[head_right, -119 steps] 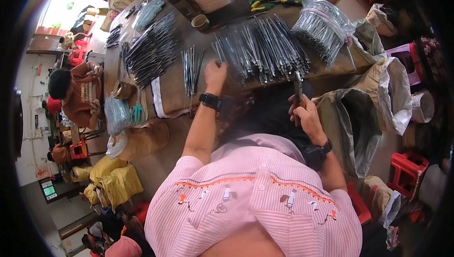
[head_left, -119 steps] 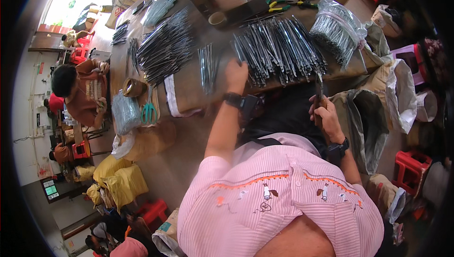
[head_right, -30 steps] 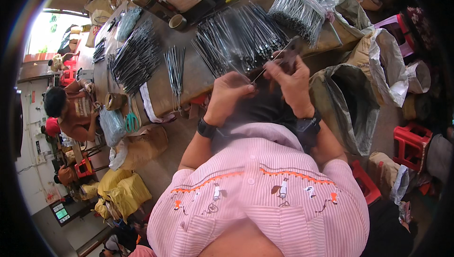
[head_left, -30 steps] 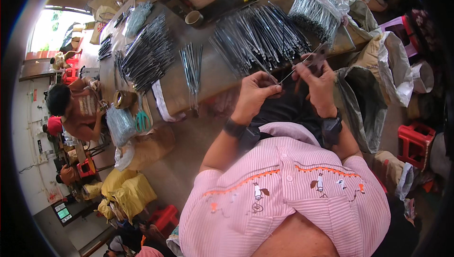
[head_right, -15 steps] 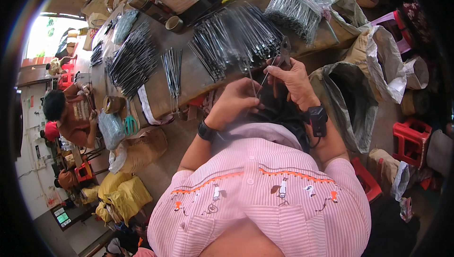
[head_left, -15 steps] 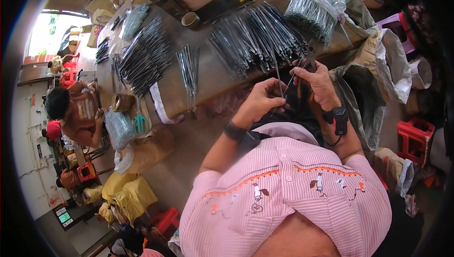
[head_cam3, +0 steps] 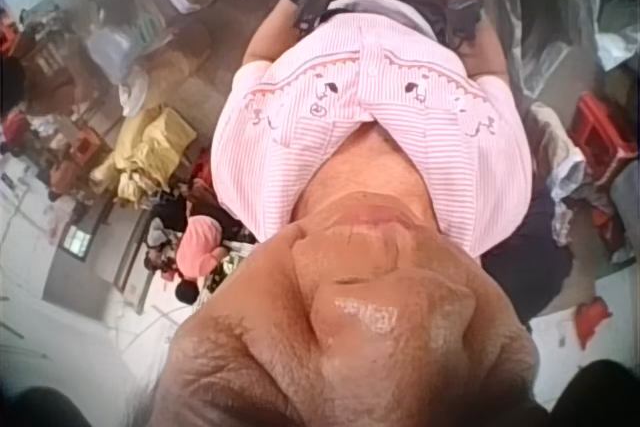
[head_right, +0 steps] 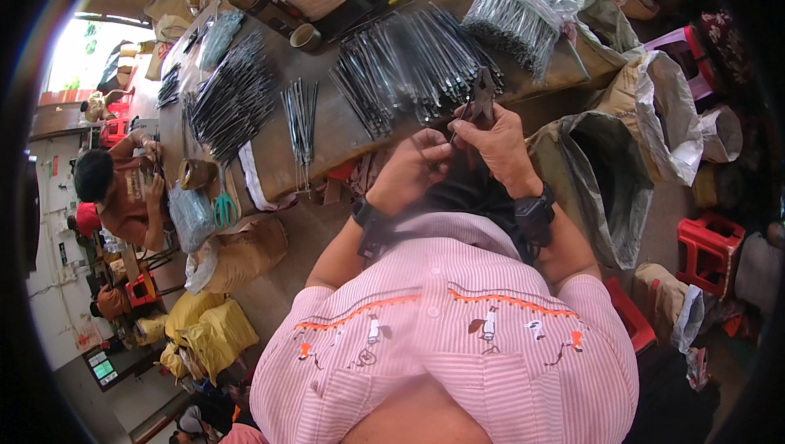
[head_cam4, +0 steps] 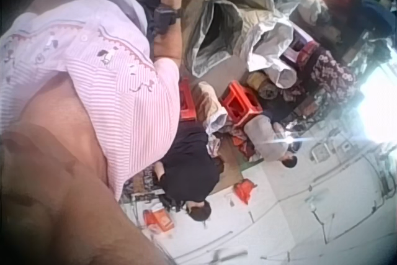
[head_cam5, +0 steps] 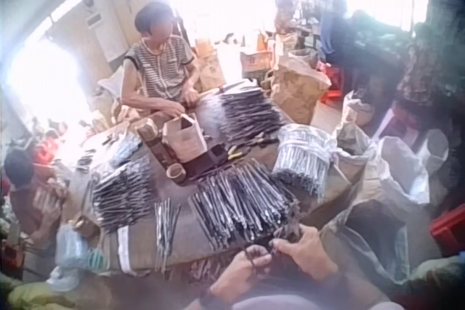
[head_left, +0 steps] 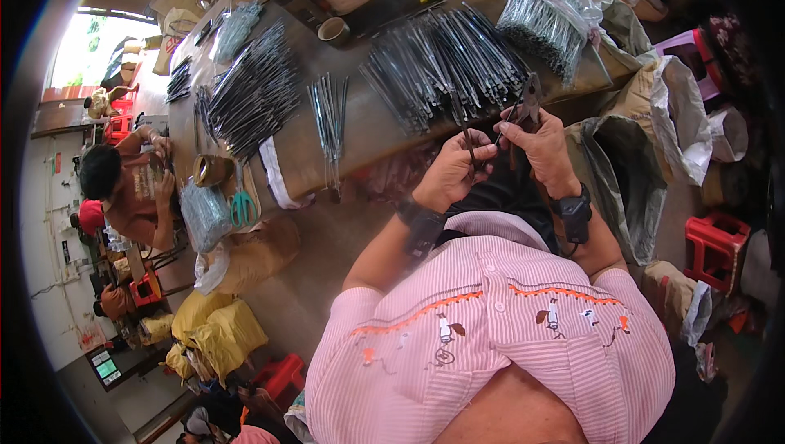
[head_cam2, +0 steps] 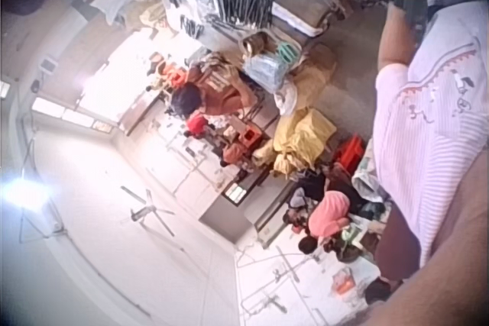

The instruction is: The person repeatedly picks up thin metal rods from a pile on the table, uses pliers to trim or adjust the ends, and places the finished pieces back on the table. The process is continuous and repetitive throughout the clip.

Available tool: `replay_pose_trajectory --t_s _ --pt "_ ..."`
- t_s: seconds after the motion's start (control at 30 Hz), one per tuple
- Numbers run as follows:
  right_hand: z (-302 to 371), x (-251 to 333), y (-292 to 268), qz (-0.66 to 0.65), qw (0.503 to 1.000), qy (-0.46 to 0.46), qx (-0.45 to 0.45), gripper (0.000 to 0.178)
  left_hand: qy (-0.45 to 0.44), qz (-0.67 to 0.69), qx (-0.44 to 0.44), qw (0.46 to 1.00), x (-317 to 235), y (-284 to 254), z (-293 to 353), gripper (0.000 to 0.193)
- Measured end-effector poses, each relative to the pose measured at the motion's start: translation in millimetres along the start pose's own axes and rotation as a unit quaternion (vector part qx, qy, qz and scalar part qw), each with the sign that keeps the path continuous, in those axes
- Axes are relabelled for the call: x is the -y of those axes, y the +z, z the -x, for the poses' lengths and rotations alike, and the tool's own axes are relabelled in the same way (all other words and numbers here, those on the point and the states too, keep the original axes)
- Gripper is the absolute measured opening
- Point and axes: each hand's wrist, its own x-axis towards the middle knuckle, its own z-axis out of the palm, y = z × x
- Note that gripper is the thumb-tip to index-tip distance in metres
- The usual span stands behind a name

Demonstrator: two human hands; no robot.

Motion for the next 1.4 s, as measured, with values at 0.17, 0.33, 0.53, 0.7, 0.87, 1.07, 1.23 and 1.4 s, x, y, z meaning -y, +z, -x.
replay_pose_trajectory --t_s 0.17,0.33,0.53,0.7,0.87,1.07,1.23,1.4 --pt "2 -5 -17 -0.192 0.967 0.150 -0.070 0.028 0.057 -0.020 -0.017 0.998 0 -3 -5 0.020" --pt "27 -4 -44 -0.394 0.878 0.267 0.041 0.032 0.131 -0.121 -0.041 0.983 -5 4 1 0.017" --pt "45 -18 -50 -0.045 0.965 0.208 0.150 0.048 0.322 -0.367 -0.078 0.869 0 10 1 0.018" --pt "38 -24 -45 0.274 0.952 0.062 0.122 0.052 0.328 -0.394 -0.089 0.854 0 10 0 0.018" --pt "36 -5 -48 0.439 0.891 0.045 0.110 0.047 0.370 -0.374 -0.095 0.845 -1 14 -1 0.017" --pt "36 -5 -44 0.422 0.901 -0.040 0.093 0.041 0.351 -0.360 -0.102 0.858 -2 14 -3 0.018" --pt "33 -7 -43 0.464 0.876 -0.087 0.097 0.036 0.344 -0.372 -0.099 0.856 -2 12 -4 0.017" --pt "29 -3 -46 0.529 0.829 -0.163 0.082 0.032 0.309 -0.346 -0.101 0.880 2 12 -5 0.016"
